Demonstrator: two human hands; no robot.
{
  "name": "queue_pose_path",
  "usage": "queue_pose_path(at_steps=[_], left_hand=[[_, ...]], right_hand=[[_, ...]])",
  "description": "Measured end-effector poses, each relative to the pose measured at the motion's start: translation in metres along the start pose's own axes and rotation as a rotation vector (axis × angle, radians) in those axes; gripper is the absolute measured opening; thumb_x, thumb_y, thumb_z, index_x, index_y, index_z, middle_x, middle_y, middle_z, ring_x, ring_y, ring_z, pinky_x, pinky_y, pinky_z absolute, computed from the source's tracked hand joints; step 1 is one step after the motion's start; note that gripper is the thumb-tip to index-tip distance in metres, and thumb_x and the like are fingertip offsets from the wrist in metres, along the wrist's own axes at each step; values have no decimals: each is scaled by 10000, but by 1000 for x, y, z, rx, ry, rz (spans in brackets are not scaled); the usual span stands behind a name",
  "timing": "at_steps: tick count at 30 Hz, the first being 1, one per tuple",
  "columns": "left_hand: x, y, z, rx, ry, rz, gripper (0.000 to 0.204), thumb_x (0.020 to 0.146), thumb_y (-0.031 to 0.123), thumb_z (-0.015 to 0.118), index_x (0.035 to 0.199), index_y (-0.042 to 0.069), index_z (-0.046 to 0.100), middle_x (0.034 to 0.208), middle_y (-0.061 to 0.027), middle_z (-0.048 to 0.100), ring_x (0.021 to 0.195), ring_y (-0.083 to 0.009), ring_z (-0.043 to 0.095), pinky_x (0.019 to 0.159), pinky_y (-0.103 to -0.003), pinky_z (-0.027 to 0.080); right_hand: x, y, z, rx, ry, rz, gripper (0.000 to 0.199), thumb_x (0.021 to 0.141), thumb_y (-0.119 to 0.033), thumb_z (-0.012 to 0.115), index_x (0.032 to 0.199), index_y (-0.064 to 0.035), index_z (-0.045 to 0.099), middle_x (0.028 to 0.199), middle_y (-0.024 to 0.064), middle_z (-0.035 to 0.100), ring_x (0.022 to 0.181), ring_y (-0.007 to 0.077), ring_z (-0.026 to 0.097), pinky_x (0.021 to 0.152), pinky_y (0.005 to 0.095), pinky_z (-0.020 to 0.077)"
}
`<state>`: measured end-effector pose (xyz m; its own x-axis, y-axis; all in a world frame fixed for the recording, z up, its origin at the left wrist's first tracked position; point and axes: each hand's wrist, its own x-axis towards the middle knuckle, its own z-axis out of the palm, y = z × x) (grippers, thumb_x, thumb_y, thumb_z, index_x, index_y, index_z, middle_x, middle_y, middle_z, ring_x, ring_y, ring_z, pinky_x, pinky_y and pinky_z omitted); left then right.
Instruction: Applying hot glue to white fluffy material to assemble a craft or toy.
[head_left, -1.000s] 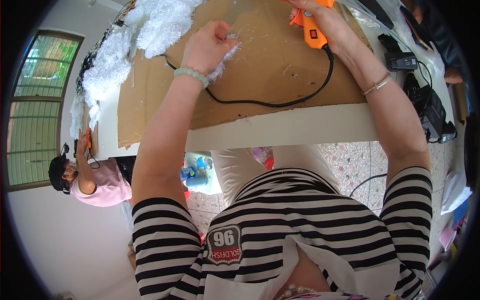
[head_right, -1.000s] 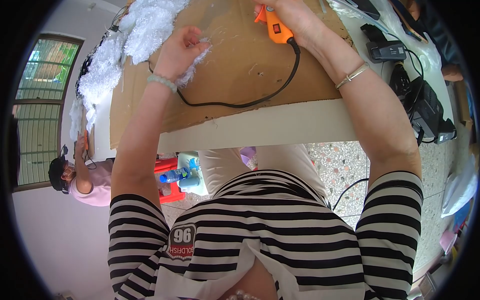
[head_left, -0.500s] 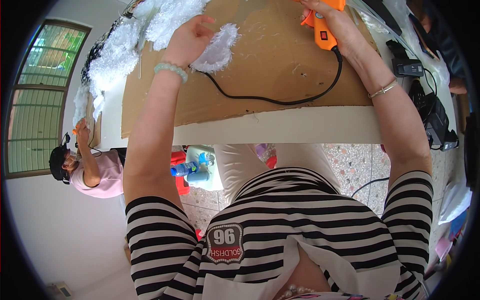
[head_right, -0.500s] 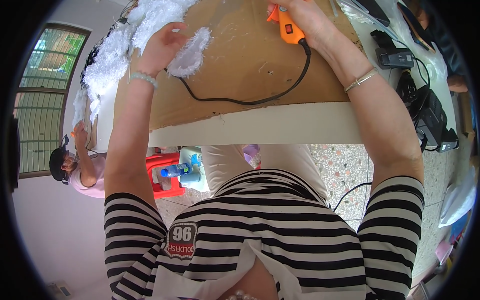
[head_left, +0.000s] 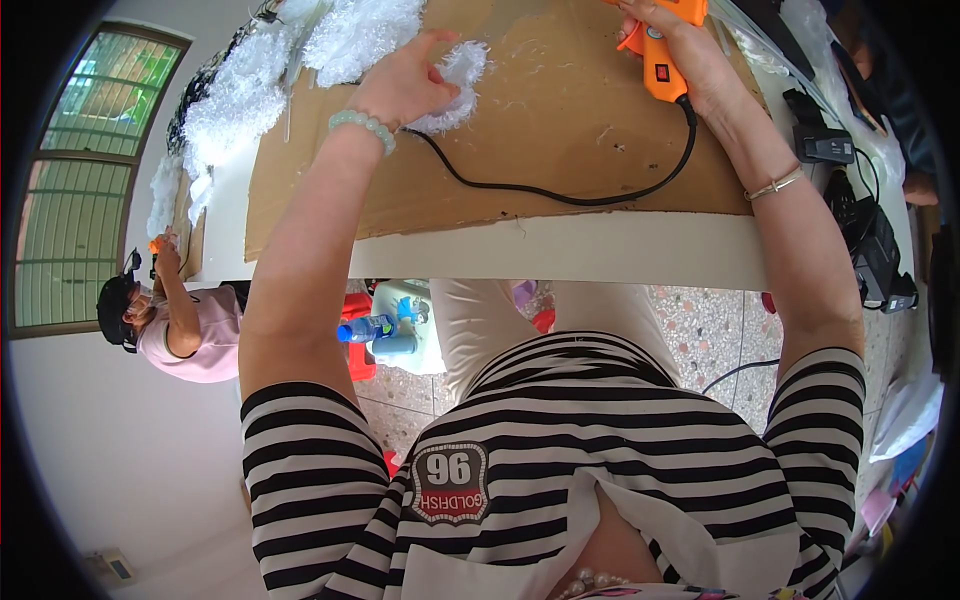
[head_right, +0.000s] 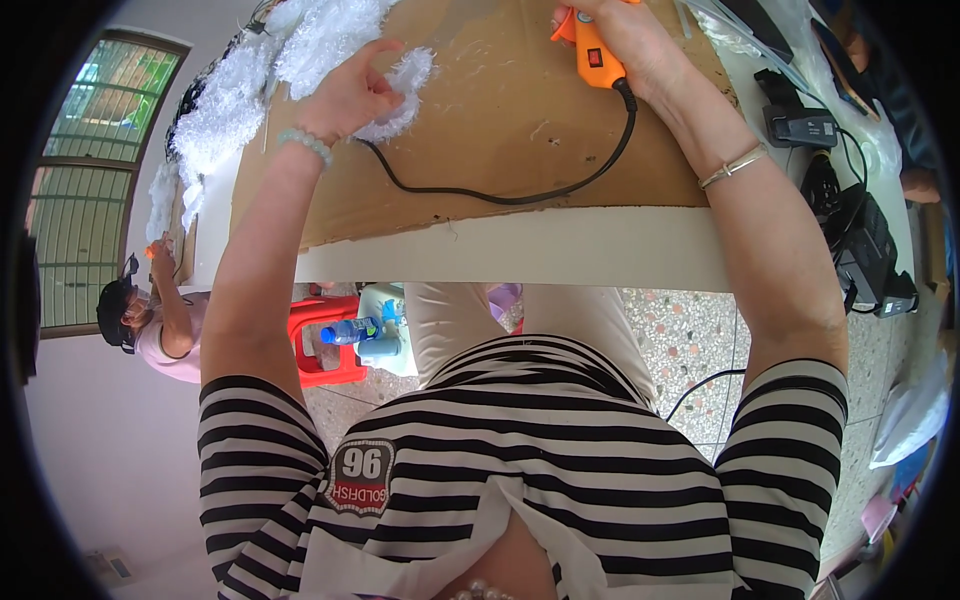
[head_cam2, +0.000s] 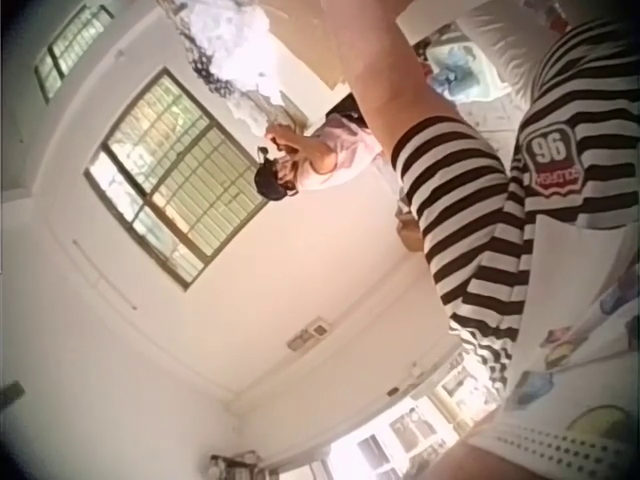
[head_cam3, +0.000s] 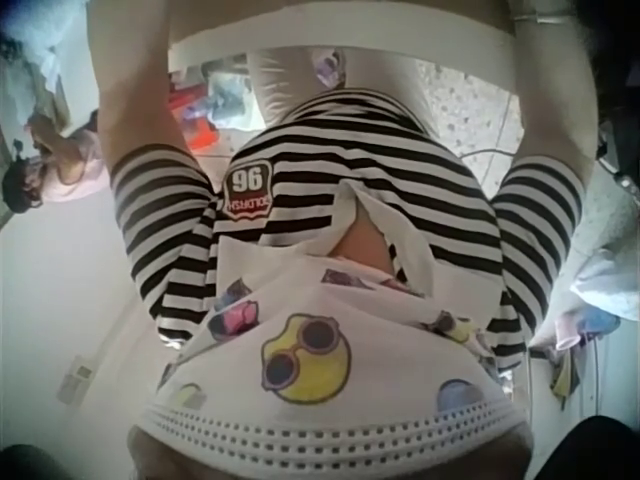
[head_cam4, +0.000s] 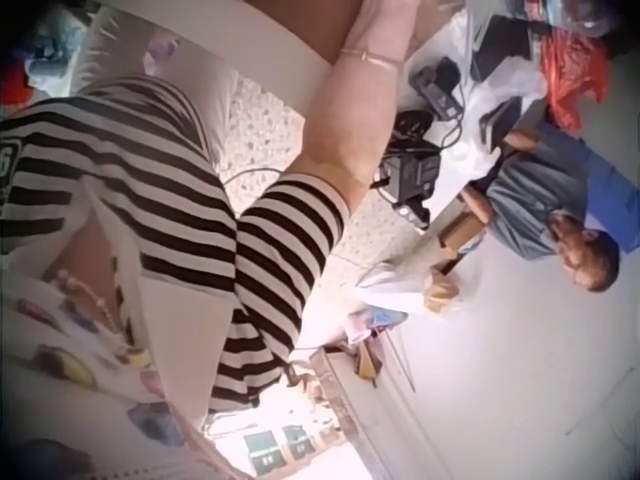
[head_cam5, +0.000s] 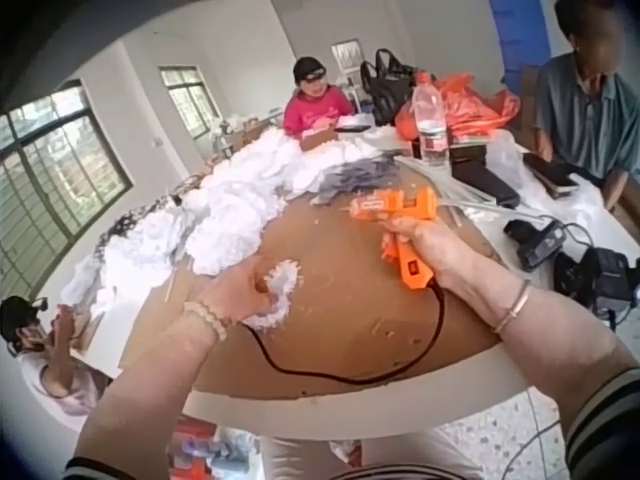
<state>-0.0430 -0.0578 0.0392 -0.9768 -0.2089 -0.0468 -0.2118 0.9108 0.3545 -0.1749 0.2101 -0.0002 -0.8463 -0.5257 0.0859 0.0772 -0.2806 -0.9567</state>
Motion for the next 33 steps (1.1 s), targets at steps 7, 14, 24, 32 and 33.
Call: queue_pose_path(at_steps=[7,14,24,32,33], left_hand=[[-9,9,-5,3,-43,-129,736,669,328,731,1324,168,434,912,-79,610,871,-214,602,803,-323,473],[-8,5,2,-22,27,-125,758,673,323,729,1340,163,407,1056,-123,623,962,-248,601,853,-339,465],[-22,4,-6,-197,279,96,719,709,125,720,1356,194,414,888,-90,573,809,-194,565,721,-316,479],[-33,-93,-56,-672,691,-176,728,666,47,776,1317,103,456,967,-91,574,810,-147,589,675,-275,516],[-38,-114,-62,-803,741,-188,727,661,39,777,1310,63,450,992,-111,584,828,-159,602,679,-284,522]], right_hand=[[-5,-5,0,-36,41,19,191,905,-197,521,939,-36,618,734,46,606,658,147,576,612,258,466],[-6,-7,-2,-289,41,-35,268,861,-342,598,820,-78,616,769,-9,591,738,65,533,674,216,413],[-15,-12,5,-173,29,16,321,902,-254,550,1116,-19,592,834,10,592,794,103,560,745,233,431],[-16,-17,9,-157,44,1,324,901,-256,554,1098,-2,595,839,13,585,795,103,555,733,234,425],[-15,-16,9,-173,41,5,318,900,-254,556,1093,-5,594,836,11,582,793,100,553,735,232,424]])
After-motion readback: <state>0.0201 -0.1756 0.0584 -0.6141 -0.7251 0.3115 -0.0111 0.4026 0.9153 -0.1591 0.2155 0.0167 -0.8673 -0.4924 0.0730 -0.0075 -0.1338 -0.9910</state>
